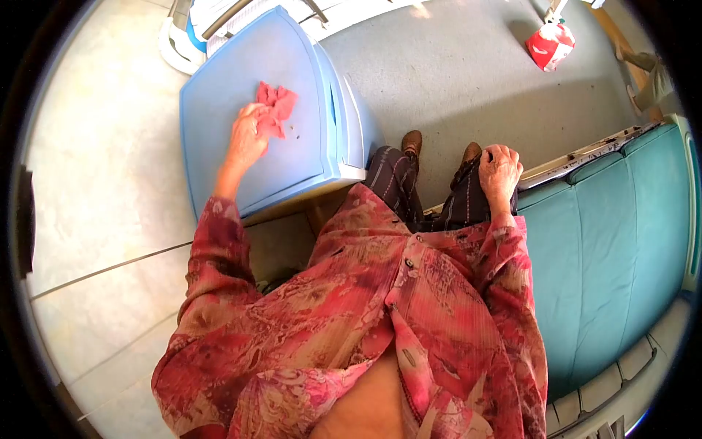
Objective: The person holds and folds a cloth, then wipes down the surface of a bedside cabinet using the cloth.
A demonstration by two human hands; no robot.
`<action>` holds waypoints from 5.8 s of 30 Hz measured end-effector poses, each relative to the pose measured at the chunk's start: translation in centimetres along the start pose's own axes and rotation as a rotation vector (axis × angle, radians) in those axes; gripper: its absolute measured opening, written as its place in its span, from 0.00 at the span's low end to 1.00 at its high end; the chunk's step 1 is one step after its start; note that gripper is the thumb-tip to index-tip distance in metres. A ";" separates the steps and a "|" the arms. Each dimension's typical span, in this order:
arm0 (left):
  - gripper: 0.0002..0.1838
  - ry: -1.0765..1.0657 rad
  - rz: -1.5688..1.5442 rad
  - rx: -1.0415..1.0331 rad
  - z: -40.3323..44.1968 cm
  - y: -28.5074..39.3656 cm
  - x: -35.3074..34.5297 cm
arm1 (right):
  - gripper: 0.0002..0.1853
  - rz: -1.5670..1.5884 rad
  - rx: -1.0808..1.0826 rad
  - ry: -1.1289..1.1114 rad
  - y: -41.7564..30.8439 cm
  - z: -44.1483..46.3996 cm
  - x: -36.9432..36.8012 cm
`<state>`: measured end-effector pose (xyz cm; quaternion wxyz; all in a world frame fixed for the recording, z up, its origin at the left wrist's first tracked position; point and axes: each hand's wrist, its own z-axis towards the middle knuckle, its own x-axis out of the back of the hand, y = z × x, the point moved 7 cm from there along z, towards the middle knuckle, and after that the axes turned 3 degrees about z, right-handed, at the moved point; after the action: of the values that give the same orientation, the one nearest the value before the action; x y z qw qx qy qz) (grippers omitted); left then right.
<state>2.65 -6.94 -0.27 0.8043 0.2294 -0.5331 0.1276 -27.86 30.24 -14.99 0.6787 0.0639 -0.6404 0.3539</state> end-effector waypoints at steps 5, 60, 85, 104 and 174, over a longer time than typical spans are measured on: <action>0.18 -0.292 -0.197 0.096 0.6 2.8 0.4 | 0.07 0.001 -0.002 -0.008 -0.4 0.2 0.3; 0.11 -0.071 -0.169 0.044 -6.5 8.3 1.5 | 0.08 0.034 0.023 0.019 0.4 0.1 0.1; 0.13 0.201 0.057 0.121 5.8 -7.7 -2.4 | 0.07 0.069 0.027 0.157 -0.4 -0.7 1.2; 0.14 0.154 0.138 0.209 -2.7 -9.4 1.8 | 0.05 0.049 0.082 0.070 0.5 0.0 -0.3; 0.12 0.032 -0.142 -0.055 -1.1 5.9 -1.3 | 0.06 -0.006 0.079 0.135 -0.5 -0.1 0.8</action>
<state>0.33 -1.28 -0.47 0.8258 0.2425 -0.5057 0.0590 -27.56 30.30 -14.07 0.7183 0.0686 -0.5786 0.3803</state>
